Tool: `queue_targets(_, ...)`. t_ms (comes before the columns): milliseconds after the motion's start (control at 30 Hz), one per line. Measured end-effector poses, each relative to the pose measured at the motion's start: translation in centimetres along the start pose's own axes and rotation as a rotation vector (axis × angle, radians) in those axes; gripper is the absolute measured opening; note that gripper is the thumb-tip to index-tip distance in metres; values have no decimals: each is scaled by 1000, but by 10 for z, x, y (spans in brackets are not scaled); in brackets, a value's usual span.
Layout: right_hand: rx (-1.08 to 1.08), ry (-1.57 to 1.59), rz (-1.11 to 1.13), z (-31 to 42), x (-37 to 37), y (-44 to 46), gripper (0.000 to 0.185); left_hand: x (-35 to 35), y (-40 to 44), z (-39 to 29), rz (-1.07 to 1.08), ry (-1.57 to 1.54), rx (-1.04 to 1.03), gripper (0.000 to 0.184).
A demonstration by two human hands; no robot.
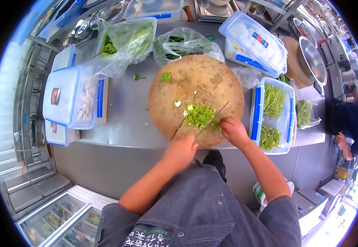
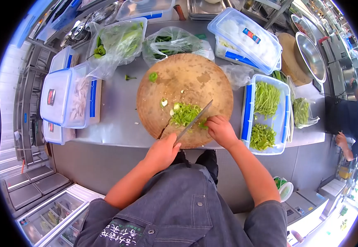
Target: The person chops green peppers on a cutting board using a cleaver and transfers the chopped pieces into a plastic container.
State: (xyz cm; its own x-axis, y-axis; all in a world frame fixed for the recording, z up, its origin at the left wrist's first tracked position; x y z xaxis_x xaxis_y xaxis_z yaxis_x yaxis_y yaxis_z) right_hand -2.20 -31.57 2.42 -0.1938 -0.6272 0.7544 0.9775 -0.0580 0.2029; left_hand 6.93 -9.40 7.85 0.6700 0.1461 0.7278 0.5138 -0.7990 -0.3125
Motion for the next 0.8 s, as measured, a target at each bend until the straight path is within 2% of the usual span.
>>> queue_targets(133,-38,-45,40,-2,-1,-1,20,-11,-9,-13,0,16,-57,23)
queue_targets(233,-36,-29,31,-4,-3,-1,18,-40,11,1,38,17,-6,24)
queue_targets(433,-16,4,-8,-3,0,-3,16,-7,-1,-7,26,-20,7,23)
queue_targets(533,-66,6,10,-6,-2,-5,15,-25,-3,-10,0,-9,-56,24)
queue_targets(633,-42,18,-31,-5,0,-4,13,-38,15,-4,68,-15,6,23)
queue_targets(800,9,-65,-58,1,5,-3,12,-15,11,0,62,-20,15,24)
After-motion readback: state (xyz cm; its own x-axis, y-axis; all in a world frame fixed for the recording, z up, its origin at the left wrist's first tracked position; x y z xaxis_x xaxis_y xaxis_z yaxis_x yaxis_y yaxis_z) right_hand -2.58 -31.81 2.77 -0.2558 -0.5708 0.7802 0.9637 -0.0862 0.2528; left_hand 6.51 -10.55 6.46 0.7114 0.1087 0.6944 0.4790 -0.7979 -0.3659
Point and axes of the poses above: each hand's wrist, its own y-axis towards the middle knuckle, its own x-axis out of the back of the hand, z = x × y, the point moved 5 cm from there along y, towards the middle knuckle, and after that the axes turned 6 degrees about y, right-handed, at the moved point
